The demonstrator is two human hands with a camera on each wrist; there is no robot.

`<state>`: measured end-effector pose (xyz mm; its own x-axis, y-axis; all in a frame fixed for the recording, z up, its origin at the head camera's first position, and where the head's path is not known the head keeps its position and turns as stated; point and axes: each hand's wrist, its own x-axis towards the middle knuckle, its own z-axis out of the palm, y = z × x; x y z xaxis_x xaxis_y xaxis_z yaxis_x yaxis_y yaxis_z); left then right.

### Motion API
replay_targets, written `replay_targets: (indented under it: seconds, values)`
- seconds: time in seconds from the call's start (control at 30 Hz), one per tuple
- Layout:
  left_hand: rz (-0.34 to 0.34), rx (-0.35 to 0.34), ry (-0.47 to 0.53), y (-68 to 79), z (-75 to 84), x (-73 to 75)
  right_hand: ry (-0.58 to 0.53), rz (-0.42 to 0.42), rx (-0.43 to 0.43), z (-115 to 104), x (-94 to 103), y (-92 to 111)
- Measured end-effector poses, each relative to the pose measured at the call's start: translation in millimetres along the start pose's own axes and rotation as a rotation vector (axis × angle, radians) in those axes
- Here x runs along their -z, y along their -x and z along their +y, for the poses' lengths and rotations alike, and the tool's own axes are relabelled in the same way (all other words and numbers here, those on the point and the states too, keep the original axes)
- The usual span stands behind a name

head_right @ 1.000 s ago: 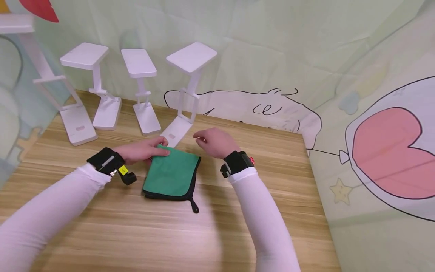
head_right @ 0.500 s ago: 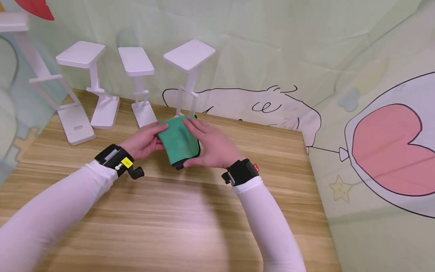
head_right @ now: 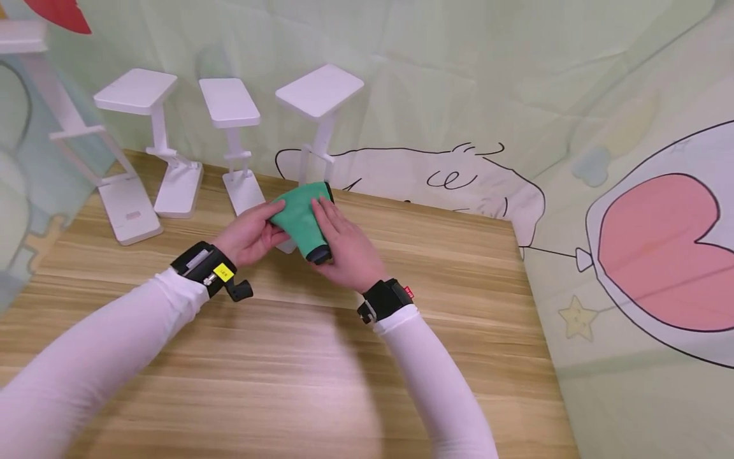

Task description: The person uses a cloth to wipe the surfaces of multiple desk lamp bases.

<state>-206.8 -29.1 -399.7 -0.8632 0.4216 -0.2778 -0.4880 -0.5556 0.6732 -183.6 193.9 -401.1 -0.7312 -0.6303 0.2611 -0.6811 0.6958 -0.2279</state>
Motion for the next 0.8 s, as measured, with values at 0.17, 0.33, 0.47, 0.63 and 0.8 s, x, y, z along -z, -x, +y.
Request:
replay_targets:
  seconds: [0.17,0.33,0.47,0.63,0.8]
  values:
    - [0.017,0.009,0.033,-0.4,1.4,0.6,-0.041,0.038,-0.048,1.1,-2.3,3.4]
    - [0.011,0.022,0.010,-2.1,2.4,2.8,-0.059,0.129,-0.038,0.9,-2.1,4.1]
    - [-0.004,0.028,-0.061,-3.5,3.2,3.4,-0.073,0.152,-0.078,0.3,-0.7,4.0]
    - [0.026,0.039,-0.239,-6.0,7.2,5.7,-0.130,0.131,-0.171,-0.7,4.3,3.8]
    - [0.096,0.022,-0.459,-11.4,13.8,2.9,-0.183,0.131,-0.287,1.6,12.0,3.9]
